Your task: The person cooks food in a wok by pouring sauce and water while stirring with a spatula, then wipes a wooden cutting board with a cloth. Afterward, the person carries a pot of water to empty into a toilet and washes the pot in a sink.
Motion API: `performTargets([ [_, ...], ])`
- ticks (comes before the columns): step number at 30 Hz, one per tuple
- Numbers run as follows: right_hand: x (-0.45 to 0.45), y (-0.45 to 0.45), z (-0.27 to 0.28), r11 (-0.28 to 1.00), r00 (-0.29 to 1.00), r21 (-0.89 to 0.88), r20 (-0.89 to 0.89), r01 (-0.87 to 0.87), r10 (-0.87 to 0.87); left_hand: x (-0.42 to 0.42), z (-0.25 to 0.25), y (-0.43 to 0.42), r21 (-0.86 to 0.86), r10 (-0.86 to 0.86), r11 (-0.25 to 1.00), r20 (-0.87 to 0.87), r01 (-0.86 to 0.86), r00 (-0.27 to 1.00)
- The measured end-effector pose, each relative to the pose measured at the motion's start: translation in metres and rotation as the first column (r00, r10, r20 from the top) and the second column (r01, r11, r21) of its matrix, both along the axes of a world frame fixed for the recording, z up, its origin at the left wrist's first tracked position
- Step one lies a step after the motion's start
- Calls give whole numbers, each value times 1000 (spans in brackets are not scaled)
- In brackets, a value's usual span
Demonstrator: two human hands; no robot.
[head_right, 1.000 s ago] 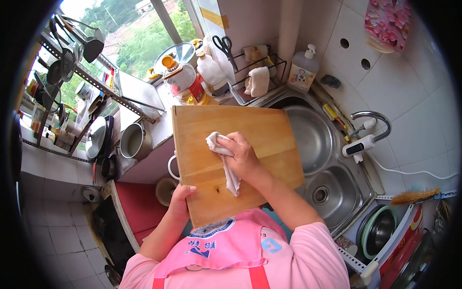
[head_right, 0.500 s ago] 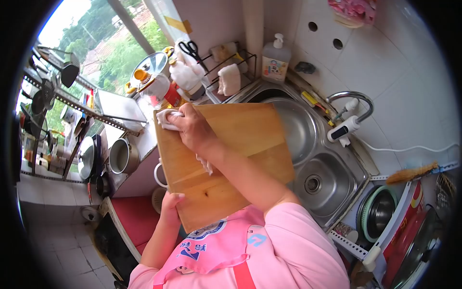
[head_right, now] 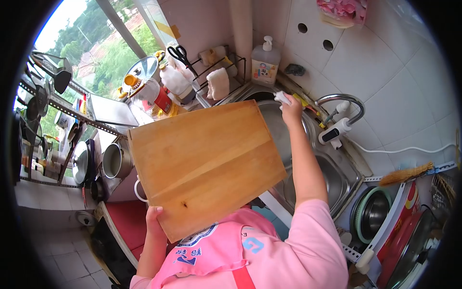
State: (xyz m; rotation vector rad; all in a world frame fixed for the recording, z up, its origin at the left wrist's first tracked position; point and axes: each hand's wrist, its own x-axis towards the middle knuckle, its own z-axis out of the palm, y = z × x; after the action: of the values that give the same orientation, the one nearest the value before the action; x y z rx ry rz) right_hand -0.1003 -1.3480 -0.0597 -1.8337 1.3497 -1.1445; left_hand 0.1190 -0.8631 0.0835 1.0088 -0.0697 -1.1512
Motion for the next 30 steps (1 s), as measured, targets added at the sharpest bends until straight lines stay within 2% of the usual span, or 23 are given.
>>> performTargets([
  [2,32,56,80,975,929,107,340,-196,150,3,-7,-8,11,-15,1000,27,15,1000],
  [4,61,115,126,856,743,207,615,-473,262,3,-9,-12,35,-20,999,54,18,998],
  [6,91,163,135,778,655,-142,459,-612,600,2,-8,-26,-28,-80,996,88,82,993],
  [8,109,209,137,676,655,-214,168,-705,737,1,-6,-32,-18,-84,996,83,86,993],
  [10,108,238,152,582,615,-221,-127,-783,778,0,-5,-37,-9,-97,995,71,98,993],
  [12,118,253,131,578,578,-145,51,-803,815,-2,-3,-40,-33,-94,995,45,96,995],
  [13,119,256,132,613,619,-212,43,-761,784,-3,0,-41,-32,-95,995,42,97,995],
  [14,125,259,125,613,620,-209,41,-762,784,-4,3,-42,-21,-89,996,49,90,995],
  [16,136,262,118,600,633,-335,12,-727,774,-7,2,-42,-12,-92,996,51,92,994],
  [17,134,260,117,603,637,-395,57,-693,769,-6,-4,-40,-18,-76,997,47,77,996],
  [20,125,229,91,693,727,-301,-1,-655,687,-6,-7,-33,-25,-35,999,49,36,998],
  [22,107,188,62,826,840,-156,-65,-541,538,-4,-7,-27,-36,-2,999,59,4,998],
  [23,93,157,39,896,895,-99,-167,-432,413,-2,-7,-21,-38,4,999,31,-3,999],
  [24,74,119,7,917,930,-197,-199,-346,308,-1,-7,-15,-40,12,999,4,-12,1000],
  [25,49,83,-30,965,949,-146,-261,-219,176,2,-10,-8,-25,15,1000,-18,-15,1000],
  [26,23,60,-52,997,965,28,-254,-66,71,2,-10,-4,-27,15,1000,-18,-15,1000],
  [27,3,34,-78,967,989,255,-135,-20,56,2,-9,0,-33,26,999,4,-26,1000],
  [28,-2,47,-46,980,997,199,-63,-21,34,4,-9,0,-42,40,998,26,-39,999],
  [30,18,71,-8,975,979,127,115,-181,166,3,-8,-2,-47,36,998,20,-35,999],
])
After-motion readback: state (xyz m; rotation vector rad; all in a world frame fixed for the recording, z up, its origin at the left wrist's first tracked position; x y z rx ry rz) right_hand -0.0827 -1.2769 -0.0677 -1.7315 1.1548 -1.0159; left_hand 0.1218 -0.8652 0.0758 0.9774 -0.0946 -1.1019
